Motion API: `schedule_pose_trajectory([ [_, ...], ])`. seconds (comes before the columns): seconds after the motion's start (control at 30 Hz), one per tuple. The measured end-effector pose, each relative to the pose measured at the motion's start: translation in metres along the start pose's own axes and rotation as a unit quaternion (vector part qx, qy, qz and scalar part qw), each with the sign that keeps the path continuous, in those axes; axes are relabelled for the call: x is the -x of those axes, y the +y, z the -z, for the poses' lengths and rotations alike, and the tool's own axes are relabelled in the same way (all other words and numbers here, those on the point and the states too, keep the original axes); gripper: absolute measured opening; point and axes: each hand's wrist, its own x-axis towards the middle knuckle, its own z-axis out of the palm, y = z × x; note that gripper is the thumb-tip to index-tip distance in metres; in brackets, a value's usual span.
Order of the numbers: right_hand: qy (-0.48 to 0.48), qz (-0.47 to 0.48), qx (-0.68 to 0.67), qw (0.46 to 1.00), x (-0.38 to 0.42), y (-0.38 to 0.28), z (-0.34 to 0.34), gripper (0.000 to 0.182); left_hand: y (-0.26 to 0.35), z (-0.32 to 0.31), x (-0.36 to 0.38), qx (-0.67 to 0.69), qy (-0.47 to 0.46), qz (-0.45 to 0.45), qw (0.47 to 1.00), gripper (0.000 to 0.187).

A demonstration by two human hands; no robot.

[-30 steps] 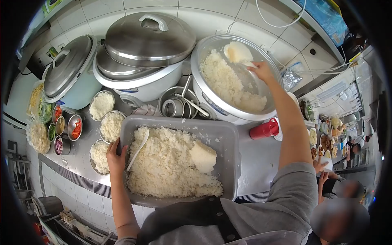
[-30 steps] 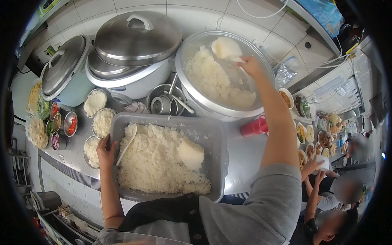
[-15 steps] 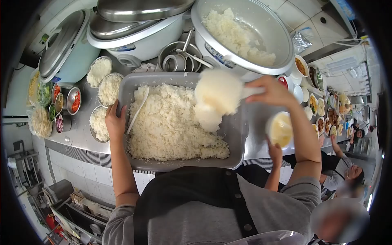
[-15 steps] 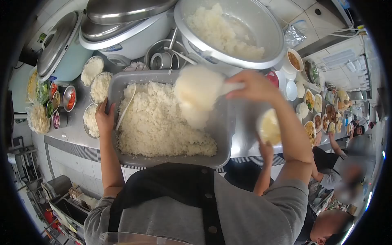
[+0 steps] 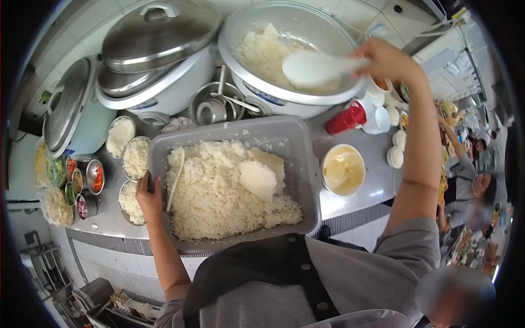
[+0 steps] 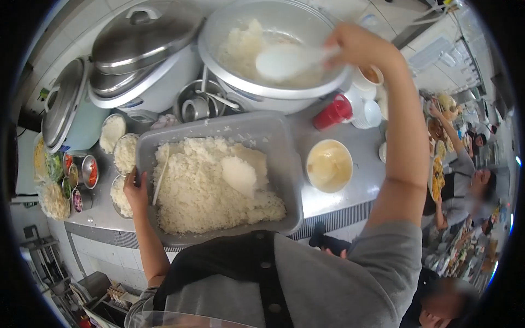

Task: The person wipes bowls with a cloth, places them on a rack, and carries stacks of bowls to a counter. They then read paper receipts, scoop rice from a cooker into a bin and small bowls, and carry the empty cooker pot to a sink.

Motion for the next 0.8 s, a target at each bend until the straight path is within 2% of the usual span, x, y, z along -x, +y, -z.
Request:
schedule_pose_trajectory([
  [0.03,0.007,-0.005,0.044,0.999,-0.025,0.019,-0.002,0.044,-0.006,-0.003,0.001,-0.002,0.007,-0.009,1.000,0.037],
  [0.07,0.119,0.059,0.100,0.986,-0.051,0.052,-0.026,0.047,-0.011,-0.006,0.001,0.008,0.013,-0.013,1.000,0.036],
  [0.1,0.114,0.042,0.137,0.983,-0.082,0.084,-0.044,0.047,-0.005,-0.002,0.001,0.007,0.000,0.001,1.000,0.036],
  [0.17,0.036,-0.116,0.195,0.973,-0.101,0.056,-0.058,0.042,-0.004,-0.005,0.002,0.010,-0.023,0.015,1.000,0.035],
  [0.23,-0.009,-0.126,0.233,0.964,-0.119,0.050,-0.080,0.040,-0.016,-0.010,0.003,0.002,0.023,-0.041,0.999,0.035],
  [0.27,-0.043,-0.129,0.269,0.953,-0.127,0.053,-0.091,0.039,-0.016,-0.011,0.004,0.003,0.022,-0.040,0.999,0.035],
  [0.3,-0.041,-0.127,0.270,0.954,-0.135,0.063,-0.106,0.039,-0.016,-0.011,0.004,0.001,0.015,-0.031,0.999,0.034],
  [0.33,0.008,-0.080,0.233,0.969,-0.146,0.075,-0.124,0.039,-0.015,-0.009,0.001,-0.002,0.013,-0.020,1.000,0.034],
  [0.37,0.060,-0.028,0.195,0.978,-0.159,0.083,-0.131,0.040,-0.004,-0.006,0.000,0.002,-0.008,0.032,0.999,0.035],
  [0.53,0.026,0.036,0.130,0.991,-0.174,0.080,-0.138,0.047,-0.004,-0.004,-0.002,-0.013,0.009,0.036,0.999,0.037],
  [0.6,0.021,0.047,0.122,0.991,-0.172,0.063,-0.137,0.048,-0.002,-0.004,-0.002,-0.026,0.005,0.011,1.000,0.037],
  [0.67,-0.029,0.038,0.095,0.994,-0.163,0.037,-0.132,0.047,-0.001,-0.003,-0.002,-0.029,0.014,0.005,0.999,0.038],
  [0.77,-0.021,0.071,0.079,0.994,-0.159,0.040,-0.135,0.046,0.002,0.000,-0.001,-0.017,0.020,-0.011,1.000,0.038],
  [0.8,-0.014,0.066,0.077,0.995,-0.157,0.041,-0.137,0.046,0.007,0.002,-0.001,-0.005,0.007,0.014,1.000,0.038],
])
